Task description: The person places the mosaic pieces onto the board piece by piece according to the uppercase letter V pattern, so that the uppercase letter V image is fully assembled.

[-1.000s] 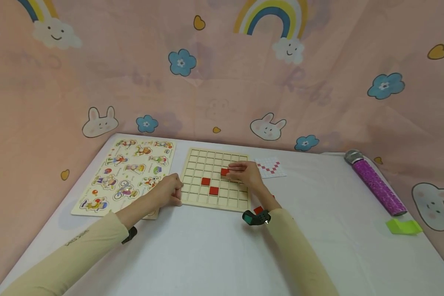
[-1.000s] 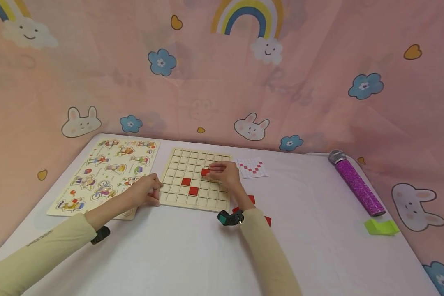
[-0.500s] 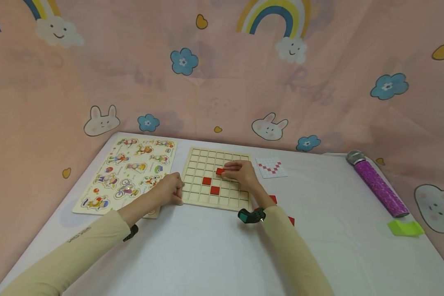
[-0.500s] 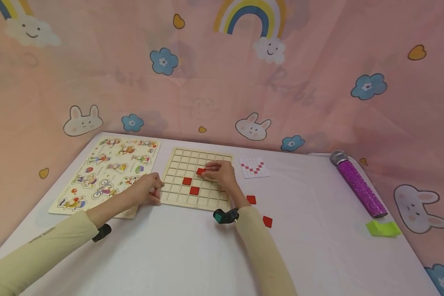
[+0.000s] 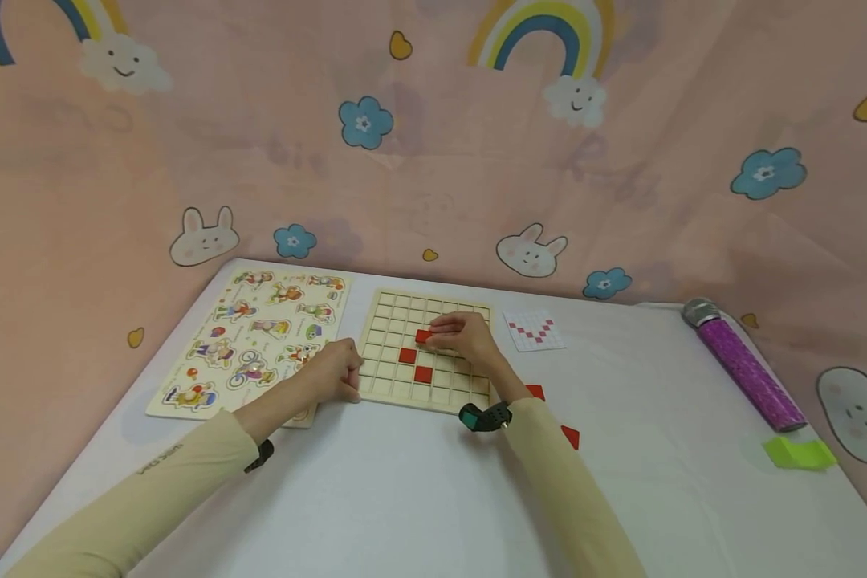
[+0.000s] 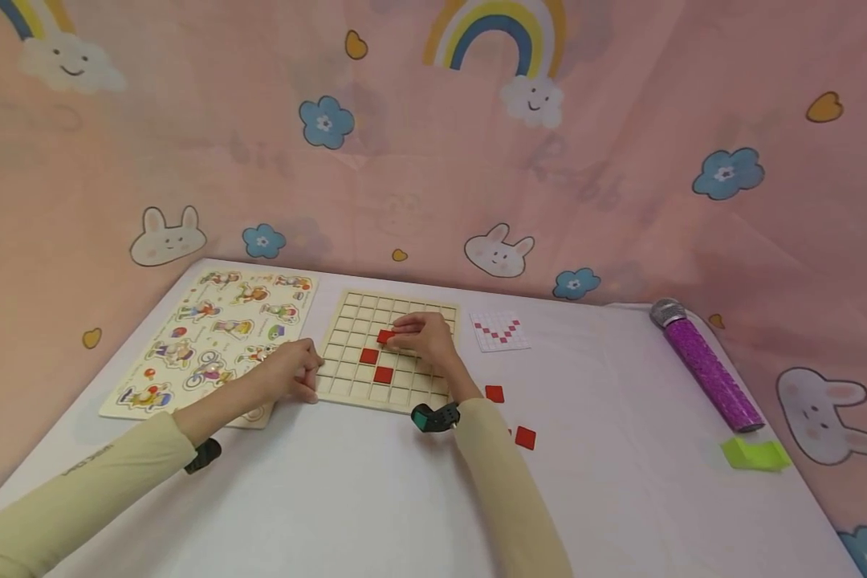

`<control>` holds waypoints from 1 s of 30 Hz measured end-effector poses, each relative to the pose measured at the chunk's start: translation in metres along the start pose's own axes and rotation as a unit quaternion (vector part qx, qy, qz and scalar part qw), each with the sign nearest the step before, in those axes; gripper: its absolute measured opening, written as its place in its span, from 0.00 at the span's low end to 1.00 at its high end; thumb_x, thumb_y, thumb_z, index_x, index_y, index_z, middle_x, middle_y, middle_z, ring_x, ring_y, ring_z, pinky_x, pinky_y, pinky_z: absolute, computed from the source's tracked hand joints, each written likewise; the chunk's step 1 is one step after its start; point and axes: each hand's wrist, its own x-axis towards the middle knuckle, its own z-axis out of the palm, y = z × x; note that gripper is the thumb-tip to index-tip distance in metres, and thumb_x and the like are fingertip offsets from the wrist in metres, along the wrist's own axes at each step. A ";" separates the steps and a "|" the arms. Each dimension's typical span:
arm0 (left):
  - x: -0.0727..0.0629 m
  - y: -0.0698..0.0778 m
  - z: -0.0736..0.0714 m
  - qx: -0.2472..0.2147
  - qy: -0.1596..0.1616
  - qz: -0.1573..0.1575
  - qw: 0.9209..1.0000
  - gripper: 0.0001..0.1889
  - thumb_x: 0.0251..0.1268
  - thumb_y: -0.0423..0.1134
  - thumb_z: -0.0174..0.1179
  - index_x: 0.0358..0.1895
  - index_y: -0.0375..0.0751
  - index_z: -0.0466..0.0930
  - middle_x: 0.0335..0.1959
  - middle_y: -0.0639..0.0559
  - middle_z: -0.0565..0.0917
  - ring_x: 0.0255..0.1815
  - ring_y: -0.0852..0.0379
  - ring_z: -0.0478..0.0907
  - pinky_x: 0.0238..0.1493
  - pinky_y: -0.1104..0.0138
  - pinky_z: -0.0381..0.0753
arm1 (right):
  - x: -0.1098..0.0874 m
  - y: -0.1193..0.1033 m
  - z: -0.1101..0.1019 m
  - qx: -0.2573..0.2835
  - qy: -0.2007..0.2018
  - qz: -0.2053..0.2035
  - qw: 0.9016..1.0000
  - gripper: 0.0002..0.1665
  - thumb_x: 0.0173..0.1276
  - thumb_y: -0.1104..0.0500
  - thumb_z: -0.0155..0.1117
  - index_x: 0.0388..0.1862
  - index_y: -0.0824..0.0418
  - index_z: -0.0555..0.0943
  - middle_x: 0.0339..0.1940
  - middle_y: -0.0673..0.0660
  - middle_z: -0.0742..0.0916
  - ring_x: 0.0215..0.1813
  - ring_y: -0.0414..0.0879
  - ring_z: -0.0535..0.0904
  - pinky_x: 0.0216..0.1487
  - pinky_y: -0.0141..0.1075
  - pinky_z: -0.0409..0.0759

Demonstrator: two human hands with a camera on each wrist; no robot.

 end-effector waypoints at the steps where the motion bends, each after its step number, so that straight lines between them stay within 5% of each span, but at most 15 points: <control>1: 0.000 0.000 0.000 -0.001 0.001 0.000 1.000 0.16 0.39 0.26 0.74 0.12 0.39 0.73 0.39 0.42 0.79 0.51 0.40 0.77 0.53 0.54 0.76 | 0.001 0.000 0.001 -0.002 -0.001 -0.003 1.000 0.18 0.59 0.66 0.69 0.49 0.70 0.81 0.44 0.63 0.87 0.47 0.51 0.84 0.46 0.34 0.81; 10: 0.000 -0.002 0.002 -0.005 0.004 -0.005 1.000 0.16 0.38 0.25 0.74 0.12 0.39 0.73 0.39 0.42 0.78 0.52 0.39 0.77 0.55 0.54 0.75 | 0.006 -0.005 0.011 -0.004 -0.022 -0.016 1.000 0.19 0.58 0.67 0.70 0.49 0.71 0.80 0.45 0.64 0.87 0.48 0.52 0.84 0.47 0.35 0.81; 30: 0.000 0.001 0.000 -0.001 0.003 -0.007 1.000 0.15 0.39 0.25 0.74 0.12 0.38 0.74 0.38 0.42 0.78 0.50 0.41 0.77 0.53 0.56 0.76 | 0.016 -0.013 0.033 -0.064 -0.001 -0.021 0.998 0.17 0.54 0.67 0.73 0.44 0.70 0.83 0.41 0.62 0.87 0.43 0.51 0.85 0.43 0.34 0.82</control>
